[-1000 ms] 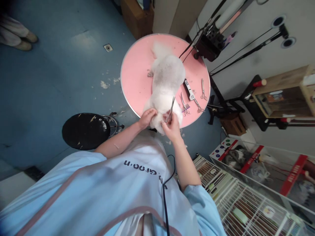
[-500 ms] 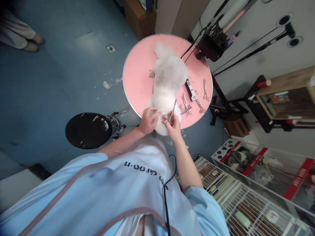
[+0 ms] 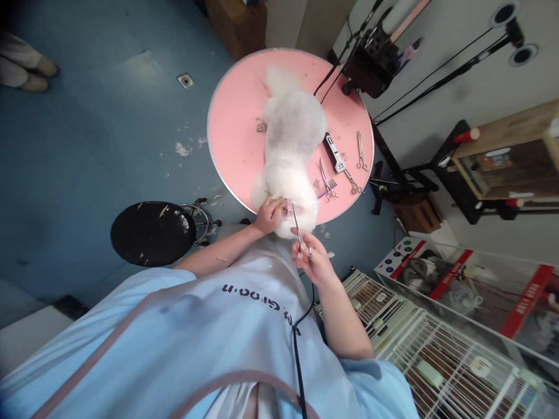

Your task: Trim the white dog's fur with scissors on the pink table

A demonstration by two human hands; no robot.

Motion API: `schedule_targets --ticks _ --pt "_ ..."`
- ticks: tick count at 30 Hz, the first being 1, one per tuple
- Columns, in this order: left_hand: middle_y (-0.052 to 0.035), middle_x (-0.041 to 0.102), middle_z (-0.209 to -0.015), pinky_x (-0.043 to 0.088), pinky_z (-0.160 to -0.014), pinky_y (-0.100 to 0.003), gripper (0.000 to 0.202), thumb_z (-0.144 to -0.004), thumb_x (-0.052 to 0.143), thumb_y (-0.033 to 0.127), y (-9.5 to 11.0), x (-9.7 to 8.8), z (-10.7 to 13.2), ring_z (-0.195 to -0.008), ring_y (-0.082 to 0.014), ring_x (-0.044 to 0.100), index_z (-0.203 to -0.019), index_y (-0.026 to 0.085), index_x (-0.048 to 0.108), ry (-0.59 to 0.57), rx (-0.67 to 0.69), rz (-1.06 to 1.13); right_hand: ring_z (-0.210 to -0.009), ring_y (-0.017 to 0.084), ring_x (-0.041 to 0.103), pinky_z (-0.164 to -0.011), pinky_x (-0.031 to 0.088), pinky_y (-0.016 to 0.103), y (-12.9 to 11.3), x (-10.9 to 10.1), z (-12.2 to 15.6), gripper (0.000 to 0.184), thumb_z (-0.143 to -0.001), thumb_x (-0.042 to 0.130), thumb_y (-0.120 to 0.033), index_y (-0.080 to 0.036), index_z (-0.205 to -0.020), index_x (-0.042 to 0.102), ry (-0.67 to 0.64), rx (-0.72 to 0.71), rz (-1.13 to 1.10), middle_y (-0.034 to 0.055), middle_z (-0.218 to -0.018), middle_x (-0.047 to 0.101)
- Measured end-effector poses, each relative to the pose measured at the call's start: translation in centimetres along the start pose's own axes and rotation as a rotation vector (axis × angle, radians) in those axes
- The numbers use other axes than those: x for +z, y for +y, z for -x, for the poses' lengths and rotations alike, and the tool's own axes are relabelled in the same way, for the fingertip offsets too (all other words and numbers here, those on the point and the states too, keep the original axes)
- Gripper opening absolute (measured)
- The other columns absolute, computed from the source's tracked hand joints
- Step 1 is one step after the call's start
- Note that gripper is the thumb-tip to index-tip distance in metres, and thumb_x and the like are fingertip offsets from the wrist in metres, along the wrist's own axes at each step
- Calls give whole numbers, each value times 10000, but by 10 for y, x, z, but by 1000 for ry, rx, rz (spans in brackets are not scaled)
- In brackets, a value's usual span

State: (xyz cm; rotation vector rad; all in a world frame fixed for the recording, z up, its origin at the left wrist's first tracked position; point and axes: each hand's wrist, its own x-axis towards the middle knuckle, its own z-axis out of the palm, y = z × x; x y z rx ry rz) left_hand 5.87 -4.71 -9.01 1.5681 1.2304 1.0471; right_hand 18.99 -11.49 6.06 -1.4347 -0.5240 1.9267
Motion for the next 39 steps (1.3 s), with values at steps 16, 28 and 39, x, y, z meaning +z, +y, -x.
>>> schedule_targets --ticks 16,28,39 --pt "-124 604 -1032 452 -924 -369 382 -839 370 190 -3 4 -3 -1000 -219 558 -1151 121 580 -7 56 -49 -383 12 160 -385 118 166 10 -2 -16 356 -698 664 -285 -180 -1020 557 -12 192 -95 -99 -533 350" --pt "-143 586 -1041 438 -943 -364 396 -830 365 172 -4 4 -3 -1011 -223 549 -1152 92 580 -19 77 -41 -370 6 114 -358 75 165 12 3 -2 407 -667 710 -311 -180 -1027 572 17 162 -162 -113 -506 330" --pt "-145 570 -1071 454 -935 -375 409 -817 371 162 -9 10 -1 -1031 -224 546 -1177 93 552 -28 120 -98 -372 4 179 -375 111 146 9 5 -13 365 -681 681 -322 -181 -984 536 35 223 -103 -101 -528 372"
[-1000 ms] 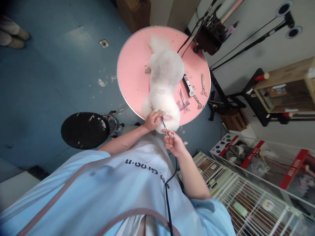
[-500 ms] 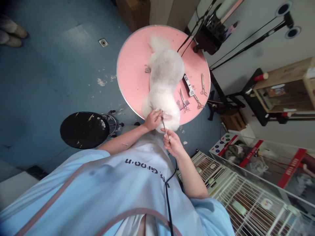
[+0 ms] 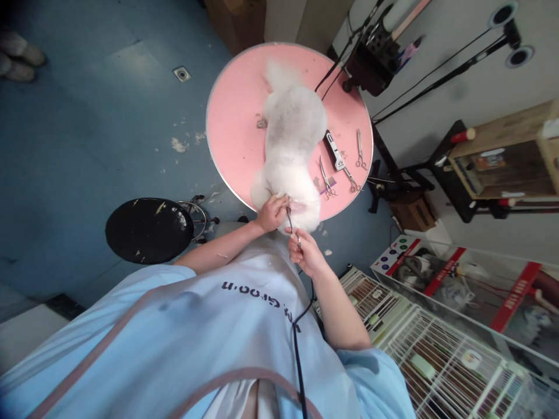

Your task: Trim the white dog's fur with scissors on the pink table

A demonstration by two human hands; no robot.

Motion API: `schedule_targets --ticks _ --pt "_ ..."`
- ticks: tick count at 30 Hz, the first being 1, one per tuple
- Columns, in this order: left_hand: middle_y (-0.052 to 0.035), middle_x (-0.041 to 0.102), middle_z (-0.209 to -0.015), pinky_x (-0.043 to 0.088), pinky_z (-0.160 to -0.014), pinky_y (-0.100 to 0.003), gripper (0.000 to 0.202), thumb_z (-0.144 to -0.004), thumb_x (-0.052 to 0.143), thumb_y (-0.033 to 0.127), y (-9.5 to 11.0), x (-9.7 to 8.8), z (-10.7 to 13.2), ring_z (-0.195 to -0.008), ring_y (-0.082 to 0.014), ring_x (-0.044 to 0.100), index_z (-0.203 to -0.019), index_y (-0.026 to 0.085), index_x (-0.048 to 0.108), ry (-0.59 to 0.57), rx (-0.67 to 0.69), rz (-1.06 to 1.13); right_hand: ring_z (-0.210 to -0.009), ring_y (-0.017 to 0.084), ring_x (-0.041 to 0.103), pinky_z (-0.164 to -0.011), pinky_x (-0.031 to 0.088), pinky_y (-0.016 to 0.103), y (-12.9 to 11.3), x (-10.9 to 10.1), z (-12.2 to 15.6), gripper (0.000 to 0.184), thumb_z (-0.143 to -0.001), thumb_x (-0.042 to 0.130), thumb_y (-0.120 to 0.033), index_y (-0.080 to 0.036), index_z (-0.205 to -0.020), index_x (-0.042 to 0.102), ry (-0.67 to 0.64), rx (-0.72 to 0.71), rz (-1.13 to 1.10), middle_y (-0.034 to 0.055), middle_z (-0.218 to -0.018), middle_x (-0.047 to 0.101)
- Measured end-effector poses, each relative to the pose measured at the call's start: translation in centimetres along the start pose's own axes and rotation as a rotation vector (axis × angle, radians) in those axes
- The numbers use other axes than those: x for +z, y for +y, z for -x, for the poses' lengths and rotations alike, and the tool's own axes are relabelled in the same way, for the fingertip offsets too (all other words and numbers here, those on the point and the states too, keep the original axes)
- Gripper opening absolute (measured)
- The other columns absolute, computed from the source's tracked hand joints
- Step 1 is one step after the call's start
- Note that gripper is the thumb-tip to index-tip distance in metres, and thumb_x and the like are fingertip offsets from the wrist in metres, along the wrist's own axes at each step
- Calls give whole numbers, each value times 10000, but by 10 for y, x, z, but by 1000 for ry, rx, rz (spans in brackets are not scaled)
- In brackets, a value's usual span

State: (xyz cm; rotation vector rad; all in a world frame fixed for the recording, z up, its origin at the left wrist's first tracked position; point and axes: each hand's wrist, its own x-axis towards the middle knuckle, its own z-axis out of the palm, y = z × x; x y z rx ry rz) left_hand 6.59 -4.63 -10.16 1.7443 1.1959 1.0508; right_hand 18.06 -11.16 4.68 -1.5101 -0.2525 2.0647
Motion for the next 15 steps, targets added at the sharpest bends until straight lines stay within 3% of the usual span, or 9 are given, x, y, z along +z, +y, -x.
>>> schedule_targets --ticks 7,15 --pt "-145 575 -1068 480 -912 -379 399 -828 368 175 1 2 0 -1027 -222 558 -1178 92 540 10 34 -57 -374 2 135 -363 83 150 6 4 4 380 -669 699 -274 -176 -1005 552 44 -56 -35 -117 -517 338" --pt "-142 580 -1074 471 -933 -399 393 -834 378 194 3 3 0 -1047 -231 551 -1181 97 534 -2 18 -75 -386 9 66 -337 97 155 15 -3 9 393 -704 654 -259 -145 -1070 567 -76 -43 -439 -127 -532 288"
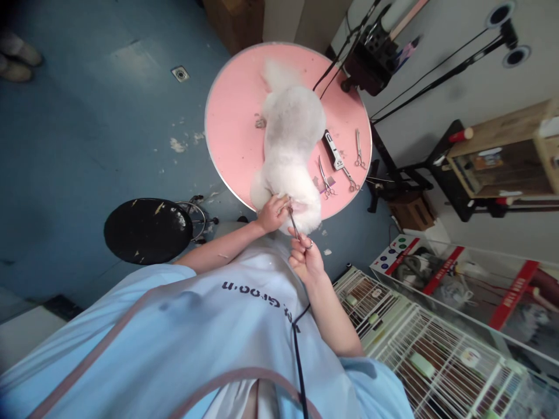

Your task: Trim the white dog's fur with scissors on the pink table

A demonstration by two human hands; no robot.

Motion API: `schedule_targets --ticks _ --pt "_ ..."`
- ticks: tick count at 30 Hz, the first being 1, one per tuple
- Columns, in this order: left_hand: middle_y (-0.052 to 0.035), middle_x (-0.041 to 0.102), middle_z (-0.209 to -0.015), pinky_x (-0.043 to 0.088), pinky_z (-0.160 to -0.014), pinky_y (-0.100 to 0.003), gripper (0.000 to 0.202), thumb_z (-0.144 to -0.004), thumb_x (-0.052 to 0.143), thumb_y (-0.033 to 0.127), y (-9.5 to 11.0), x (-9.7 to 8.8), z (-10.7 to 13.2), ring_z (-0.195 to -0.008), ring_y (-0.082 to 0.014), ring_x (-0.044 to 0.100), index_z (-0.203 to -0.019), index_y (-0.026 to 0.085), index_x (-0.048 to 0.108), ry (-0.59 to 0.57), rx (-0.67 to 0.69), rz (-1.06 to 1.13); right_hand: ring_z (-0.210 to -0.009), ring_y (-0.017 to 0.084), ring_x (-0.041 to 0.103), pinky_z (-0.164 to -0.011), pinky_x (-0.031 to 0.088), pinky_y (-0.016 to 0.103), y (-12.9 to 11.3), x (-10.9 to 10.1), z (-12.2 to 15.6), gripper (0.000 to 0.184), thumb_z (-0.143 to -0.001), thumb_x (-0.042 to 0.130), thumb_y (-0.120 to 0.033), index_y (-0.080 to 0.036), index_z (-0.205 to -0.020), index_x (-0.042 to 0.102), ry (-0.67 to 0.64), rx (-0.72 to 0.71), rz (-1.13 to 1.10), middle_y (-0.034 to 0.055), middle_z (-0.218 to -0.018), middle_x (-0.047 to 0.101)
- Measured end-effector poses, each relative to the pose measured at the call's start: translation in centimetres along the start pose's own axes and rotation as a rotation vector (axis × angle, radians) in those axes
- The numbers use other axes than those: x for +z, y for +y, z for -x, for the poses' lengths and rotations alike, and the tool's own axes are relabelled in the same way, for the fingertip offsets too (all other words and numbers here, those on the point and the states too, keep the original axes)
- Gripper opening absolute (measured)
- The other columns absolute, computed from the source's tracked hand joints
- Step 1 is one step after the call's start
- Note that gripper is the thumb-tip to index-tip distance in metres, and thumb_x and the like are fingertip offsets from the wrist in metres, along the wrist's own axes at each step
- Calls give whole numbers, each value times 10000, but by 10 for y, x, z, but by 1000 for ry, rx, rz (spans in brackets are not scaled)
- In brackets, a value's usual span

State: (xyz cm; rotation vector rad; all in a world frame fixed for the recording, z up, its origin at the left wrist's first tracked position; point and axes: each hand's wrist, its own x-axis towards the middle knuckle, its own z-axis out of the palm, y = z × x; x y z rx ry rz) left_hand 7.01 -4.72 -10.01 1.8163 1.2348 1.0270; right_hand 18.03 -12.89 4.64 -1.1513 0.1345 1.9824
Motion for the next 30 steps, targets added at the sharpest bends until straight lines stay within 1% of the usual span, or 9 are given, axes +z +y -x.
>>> schedule_targets --ticks 5,8,12,16,19,22,25,27,30 --pt "-156 580 -1057 476 -926 -402 402 -835 370 192 1 0 1 -1025 -234 560 -1181 72 535 1 8 -14 -373 16 97 -334 117 151 7 -7 7 357 -761 582 -215 -159 -1110 528 -121 -9 -236 -125 -542 299" --pt "-165 576 -1075 474 -933 -396 408 -836 366 194 1 1 1 -1039 -236 556 -1184 62 533 6 20 -27 -372 13 143 -354 181 144 8 -6 11 374 -769 575 -219 -151 -1129 502 -171 -4 -294 -120 -559 313" --pt "-160 569 -1105 452 -967 -403 407 -836 372 196 1 3 2 -1082 -239 536 -1192 75 527 14 13 -34 -388 14 211 -403 277 151 8 -3 6 375 -782 559 -296 -123 -1108 491 -214 34 -321 -109 -584 343" --pt "-151 567 -1108 455 -965 -400 409 -841 375 207 2 3 2 -1091 -236 533 -1207 90 514 4 -6 -16 -371 25 179 -373 240 163 9 -4 -1 378 -816 504 -391 -125 -1084 490 -300 8 -370 -114 -551 316" --pt "-153 567 -1102 456 -964 -405 409 -844 370 208 4 2 2 -1084 -238 538 -1209 87 510 7 -12 -4 -388 33 213 -396 273 171 10 -2 -3 381 -816 488 -410 -134 -1078 485 -286 -3 -370 -101 -573 342" --pt "-149 566 -1110 458 -963 -407 405 -844 369 204 5 1 2 -1085 -237 539 -1210 97 507 3 -12 1 -431 40 285 -457 341 187 11 3 -4 391 -792 512 -433 -137 -1046 486 -244 -6 -367 -82 -609 377" --pt "-142 569 -1108 461 -959 -410 399 -843 371 200 5 1 2 -1081 -234 541 -1208 108 503 6 -9 4 -455 38 322 -494 371 190 13 8 -9 400 -772 544 -419 -134 -1044 477 -229 -23 -385 -78 -628 390" --pt "-143 571 -1105 462 -957 -413 392 -846 367 199 5 1 2 -1079 -233 541 -1202 107 504 17 -6 5 -442 31 309 -473 354 176 13 8 -14 372 -781 546 -370 -138 -1063 470 -228 -37 -390 -84 -624 388" --pt "-148 573 -1090 470 -946 -401 381 -852 363 201 5 1 1 -1067 -228 545 -1186 94 511 37 0 -4 -392 26 230 -391 268 156 14 5 -19 317 -811 516 -275 -162 -1103 466 -220 -57 -378 -105 -584 367"
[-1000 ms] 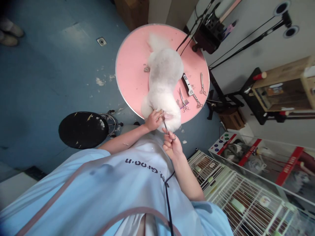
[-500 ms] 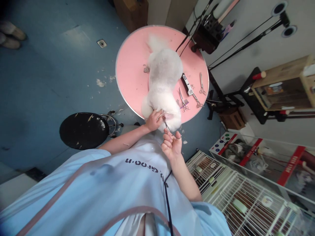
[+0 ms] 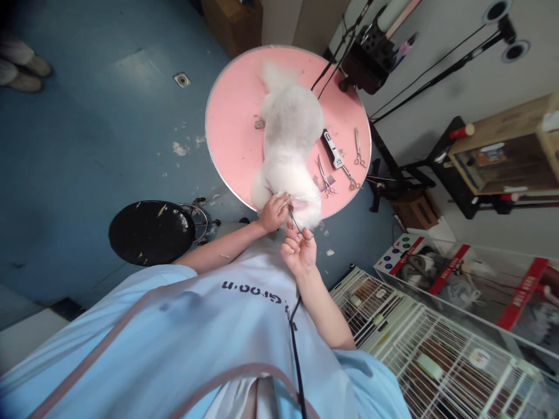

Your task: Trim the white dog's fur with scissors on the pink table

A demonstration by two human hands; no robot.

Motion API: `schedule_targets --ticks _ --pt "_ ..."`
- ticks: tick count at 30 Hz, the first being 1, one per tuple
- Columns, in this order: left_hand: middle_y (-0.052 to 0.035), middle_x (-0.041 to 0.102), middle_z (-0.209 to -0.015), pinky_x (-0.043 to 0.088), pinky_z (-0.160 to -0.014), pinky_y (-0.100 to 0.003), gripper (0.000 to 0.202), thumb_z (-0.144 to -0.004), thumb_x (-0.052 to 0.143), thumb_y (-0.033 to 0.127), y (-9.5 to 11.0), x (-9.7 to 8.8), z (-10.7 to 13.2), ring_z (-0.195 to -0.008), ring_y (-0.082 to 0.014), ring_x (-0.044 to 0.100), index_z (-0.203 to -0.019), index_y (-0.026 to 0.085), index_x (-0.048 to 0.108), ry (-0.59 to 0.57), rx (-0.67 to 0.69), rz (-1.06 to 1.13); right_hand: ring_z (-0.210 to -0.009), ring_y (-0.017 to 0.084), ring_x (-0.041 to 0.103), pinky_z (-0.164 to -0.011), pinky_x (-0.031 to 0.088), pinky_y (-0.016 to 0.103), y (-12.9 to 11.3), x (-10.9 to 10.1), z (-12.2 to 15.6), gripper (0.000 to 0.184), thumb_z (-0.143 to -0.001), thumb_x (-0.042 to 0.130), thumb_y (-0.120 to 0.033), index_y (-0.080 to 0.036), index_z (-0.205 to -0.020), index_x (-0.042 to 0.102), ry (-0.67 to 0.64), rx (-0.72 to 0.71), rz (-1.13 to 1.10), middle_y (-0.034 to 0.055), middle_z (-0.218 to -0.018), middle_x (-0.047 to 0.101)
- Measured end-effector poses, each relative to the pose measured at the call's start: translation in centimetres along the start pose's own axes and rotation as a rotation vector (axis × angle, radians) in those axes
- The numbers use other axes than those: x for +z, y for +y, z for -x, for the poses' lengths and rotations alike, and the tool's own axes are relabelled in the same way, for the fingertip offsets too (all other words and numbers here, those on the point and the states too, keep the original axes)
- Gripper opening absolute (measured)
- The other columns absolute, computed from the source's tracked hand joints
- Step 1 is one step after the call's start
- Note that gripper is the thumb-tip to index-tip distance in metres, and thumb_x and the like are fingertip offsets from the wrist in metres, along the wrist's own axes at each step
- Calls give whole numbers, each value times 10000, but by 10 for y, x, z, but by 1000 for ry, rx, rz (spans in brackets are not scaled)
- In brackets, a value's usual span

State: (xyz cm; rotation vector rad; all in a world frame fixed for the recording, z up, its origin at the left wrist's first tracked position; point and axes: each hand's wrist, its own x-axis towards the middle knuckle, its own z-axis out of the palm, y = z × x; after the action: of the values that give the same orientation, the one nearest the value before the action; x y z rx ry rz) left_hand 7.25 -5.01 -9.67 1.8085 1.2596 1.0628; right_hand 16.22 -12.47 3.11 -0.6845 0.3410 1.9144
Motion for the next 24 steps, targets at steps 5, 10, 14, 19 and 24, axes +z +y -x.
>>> schedule_targets --ticks 5,10,14,19,24 --pt "-156 565 -1113 461 -958 -398 377 -858 365 212 0 -2 0 -1088 -232 536 -1179 87 517 -10 3 -15 -363 31 149 -326 167 166 -2 -5 6 307 -800 535 -248 -188 -1099 505 73 -13 68 -123 -526 354" --pt "-150 557 -1139 450 -976 -405 399 -838 375 191 -1 -5 -1 -1114 -238 523 -1204 97 503 -36 -25 -15 -363 30 181 -355 227 157 -2 1 17 326 -790 541 -272 -183 -1103 514 35 -1 67 -116 -538 354" --pt "-159 553 -1151 445 -984 -398 411 -837 373 188 0 -6 -2 -1120 -240 523 -1213 81 500 -49 -10 -20 -424 39 264 -450 328 184 0 10 13 384 -754 567 -420 -153 -1027 527 17 42 127 -84 -605 384" --pt "-156 558 -1159 453 -977 -394 400 -848 368 193 2 -5 -3 -1113 -231 530 -1205 85 511 -33 -12 -11 -427 34 261 -441 322 171 1 9 3 322 -756 582 -324 -155 -1023 518 38 18 122 -88 -608 381" --pt "-147 578 -1159 453 -986 -392 384 -836 404 210 0 -3 -4 -1144 -237 512 -1173 90 543 -23 22 -20 -369 26 150 -347 179 150 -1 1 4 320 -781 559 -216 -190 -1095 501 68 -11 147 -120 -548 314"
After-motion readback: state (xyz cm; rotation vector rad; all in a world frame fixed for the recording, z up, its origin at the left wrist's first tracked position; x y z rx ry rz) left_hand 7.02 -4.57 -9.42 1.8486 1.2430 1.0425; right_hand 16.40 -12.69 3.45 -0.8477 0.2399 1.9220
